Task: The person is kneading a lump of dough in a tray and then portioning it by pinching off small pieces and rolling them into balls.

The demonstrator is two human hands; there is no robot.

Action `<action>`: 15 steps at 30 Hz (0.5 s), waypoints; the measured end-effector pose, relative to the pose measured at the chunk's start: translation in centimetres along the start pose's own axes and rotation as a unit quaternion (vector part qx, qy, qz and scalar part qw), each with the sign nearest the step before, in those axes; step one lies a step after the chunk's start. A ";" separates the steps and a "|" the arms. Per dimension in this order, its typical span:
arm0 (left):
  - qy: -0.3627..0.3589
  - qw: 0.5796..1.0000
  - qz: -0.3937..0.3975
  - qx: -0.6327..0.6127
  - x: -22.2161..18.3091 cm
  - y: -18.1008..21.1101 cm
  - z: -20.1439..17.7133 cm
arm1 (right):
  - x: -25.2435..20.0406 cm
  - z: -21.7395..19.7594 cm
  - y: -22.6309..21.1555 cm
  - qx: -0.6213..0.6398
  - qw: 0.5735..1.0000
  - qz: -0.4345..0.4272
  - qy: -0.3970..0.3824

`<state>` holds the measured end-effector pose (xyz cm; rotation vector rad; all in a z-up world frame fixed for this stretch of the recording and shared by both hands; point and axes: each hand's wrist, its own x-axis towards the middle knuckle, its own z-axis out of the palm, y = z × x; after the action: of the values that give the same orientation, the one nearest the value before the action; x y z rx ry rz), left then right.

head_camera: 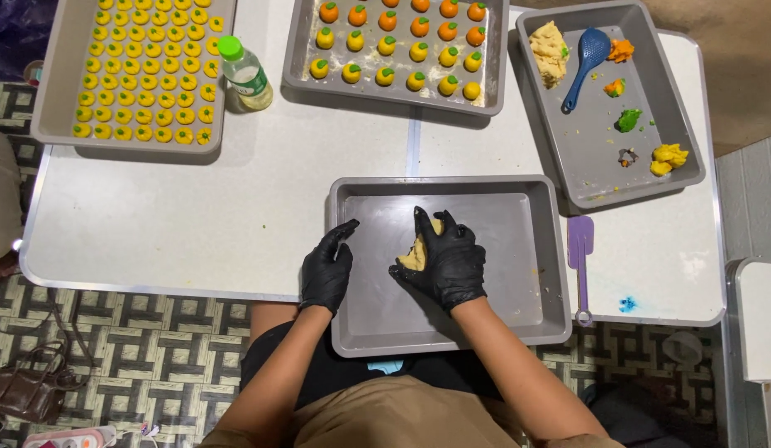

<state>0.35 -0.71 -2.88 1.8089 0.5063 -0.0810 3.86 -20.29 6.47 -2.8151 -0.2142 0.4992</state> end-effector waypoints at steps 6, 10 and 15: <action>0.006 1.000 0.001 0.006 0.7 -1.5 0.5 | -0.6 3.4 0.7 0.074 0.995 -0.061 0.027; -0.004 1.000 0.004 0.004 0.2 -0.5 -0.3 | -0.5 8.8 1.3 0.049 0.995 -0.065 0.051; -0.016 1.000 0.006 0.017 0.1 0.0 -0.8 | -0.7 8.9 0.6 0.174 0.977 -0.125 -0.015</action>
<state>0.34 0.06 -2.64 1.8411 0.4739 -0.1117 0.07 -18.86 -1.55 -2.3988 -0.4358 0.4693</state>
